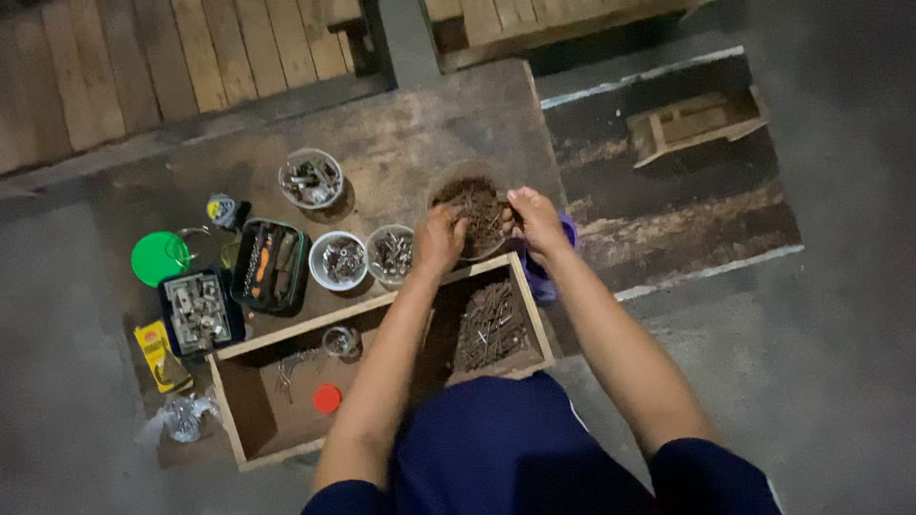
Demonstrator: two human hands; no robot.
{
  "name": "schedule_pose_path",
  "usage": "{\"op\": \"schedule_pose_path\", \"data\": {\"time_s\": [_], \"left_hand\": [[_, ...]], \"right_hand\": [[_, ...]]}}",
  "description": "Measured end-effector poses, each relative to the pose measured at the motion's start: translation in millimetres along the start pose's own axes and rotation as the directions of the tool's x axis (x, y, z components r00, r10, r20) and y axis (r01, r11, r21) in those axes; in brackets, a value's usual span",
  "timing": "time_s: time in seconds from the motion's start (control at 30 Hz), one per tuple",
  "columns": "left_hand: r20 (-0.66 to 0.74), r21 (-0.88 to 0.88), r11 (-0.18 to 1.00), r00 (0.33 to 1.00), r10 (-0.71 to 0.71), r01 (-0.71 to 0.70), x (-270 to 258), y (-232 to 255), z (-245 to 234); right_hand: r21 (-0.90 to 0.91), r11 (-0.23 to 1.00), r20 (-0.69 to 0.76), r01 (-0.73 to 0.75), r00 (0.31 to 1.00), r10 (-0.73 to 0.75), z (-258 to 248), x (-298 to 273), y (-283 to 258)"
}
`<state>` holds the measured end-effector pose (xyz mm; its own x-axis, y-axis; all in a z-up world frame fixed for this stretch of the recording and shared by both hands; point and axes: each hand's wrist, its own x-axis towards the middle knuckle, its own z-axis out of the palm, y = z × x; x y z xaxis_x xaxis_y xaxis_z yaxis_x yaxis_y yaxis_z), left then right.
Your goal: The person sorts various nails, screws, and washers from a large wooden box into separate smaller plastic cups and containers by hand.
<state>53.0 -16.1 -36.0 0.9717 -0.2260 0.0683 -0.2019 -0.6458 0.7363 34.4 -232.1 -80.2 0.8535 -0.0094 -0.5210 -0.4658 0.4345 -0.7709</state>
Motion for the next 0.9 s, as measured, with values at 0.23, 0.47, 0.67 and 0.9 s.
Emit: {"op": "schedule_pose_path", "data": {"time_s": [0.23,0.47,0.67,0.9], "left_hand": [[-0.123,-0.177,0.984,0.992,-0.002,-0.020,-49.1,1.8,-35.8],[-0.177,-0.143,0.988,0.981,-0.085,0.060,-160.0,-41.4,-77.8],[0.016,-0.065,0.910,0.913,-0.408,0.408,-231.8,-68.5,-84.3],[0.330,0.207,0.904,0.843,-0.425,0.375,-251.9,-82.6,-92.4]], "right_hand": [[0.030,0.995,0.100,-0.097,0.991,0.094,-11.5,-38.3,1.4],[-0.225,0.957,0.163,-0.183,0.961,0.222,-24.8,-80.7,37.0],[-0.604,0.795,0.172,-0.052,0.966,0.193,7.2,-112.7,85.8],[-0.965,0.220,0.155,0.140,0.986,0.053,71.8,-142.0,89.2]]}}
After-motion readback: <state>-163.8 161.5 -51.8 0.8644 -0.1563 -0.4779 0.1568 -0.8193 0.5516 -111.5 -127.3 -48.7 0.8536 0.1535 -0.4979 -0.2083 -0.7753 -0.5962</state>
